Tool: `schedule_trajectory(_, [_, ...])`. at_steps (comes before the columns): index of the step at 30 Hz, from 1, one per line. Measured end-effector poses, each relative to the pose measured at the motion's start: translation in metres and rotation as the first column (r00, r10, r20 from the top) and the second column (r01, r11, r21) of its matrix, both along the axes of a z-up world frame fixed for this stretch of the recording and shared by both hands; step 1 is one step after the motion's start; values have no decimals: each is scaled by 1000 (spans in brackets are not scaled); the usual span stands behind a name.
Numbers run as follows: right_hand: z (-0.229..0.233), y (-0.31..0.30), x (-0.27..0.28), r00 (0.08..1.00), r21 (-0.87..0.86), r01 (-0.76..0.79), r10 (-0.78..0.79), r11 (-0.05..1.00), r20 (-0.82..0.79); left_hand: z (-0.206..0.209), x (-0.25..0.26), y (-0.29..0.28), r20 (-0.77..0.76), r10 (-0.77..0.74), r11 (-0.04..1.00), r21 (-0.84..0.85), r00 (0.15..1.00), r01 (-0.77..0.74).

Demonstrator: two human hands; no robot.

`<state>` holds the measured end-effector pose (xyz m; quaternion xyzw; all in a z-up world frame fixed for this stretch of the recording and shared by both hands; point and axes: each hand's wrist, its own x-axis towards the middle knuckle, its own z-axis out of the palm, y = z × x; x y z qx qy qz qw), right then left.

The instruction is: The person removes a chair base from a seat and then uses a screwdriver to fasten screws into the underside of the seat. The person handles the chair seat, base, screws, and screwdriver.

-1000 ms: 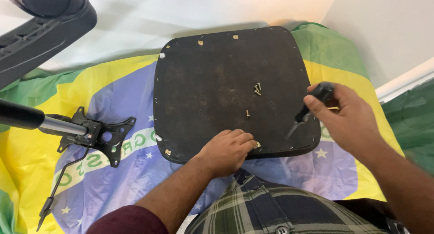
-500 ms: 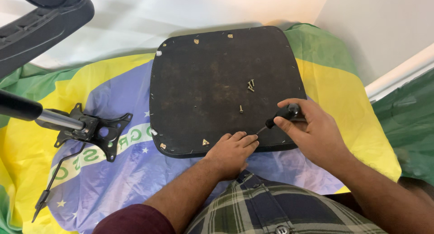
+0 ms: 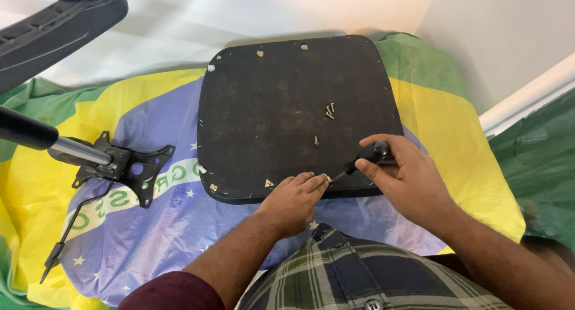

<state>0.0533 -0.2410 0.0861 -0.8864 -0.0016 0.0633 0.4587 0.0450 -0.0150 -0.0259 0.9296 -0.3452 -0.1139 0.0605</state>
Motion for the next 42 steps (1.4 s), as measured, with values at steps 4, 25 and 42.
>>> schedule_trajectory(4, [1, 2, -2, 999, 23, -47, 46, 999, 13, 5, -1, -3, -72, 34, 998, 46, 997, -31])
schedule_trajectory(25, [1, 13, -4, 987, 9, -100, 98, 995, 128, 21, -1, -3, -267, 153, 987, 92, 951, -133])
schedule_trajectory(42, [24, 55, -5, 993, -31, -82, 79, 996, -91, 9, 26, 23, -133, -172, 984, 13, 976, 176])
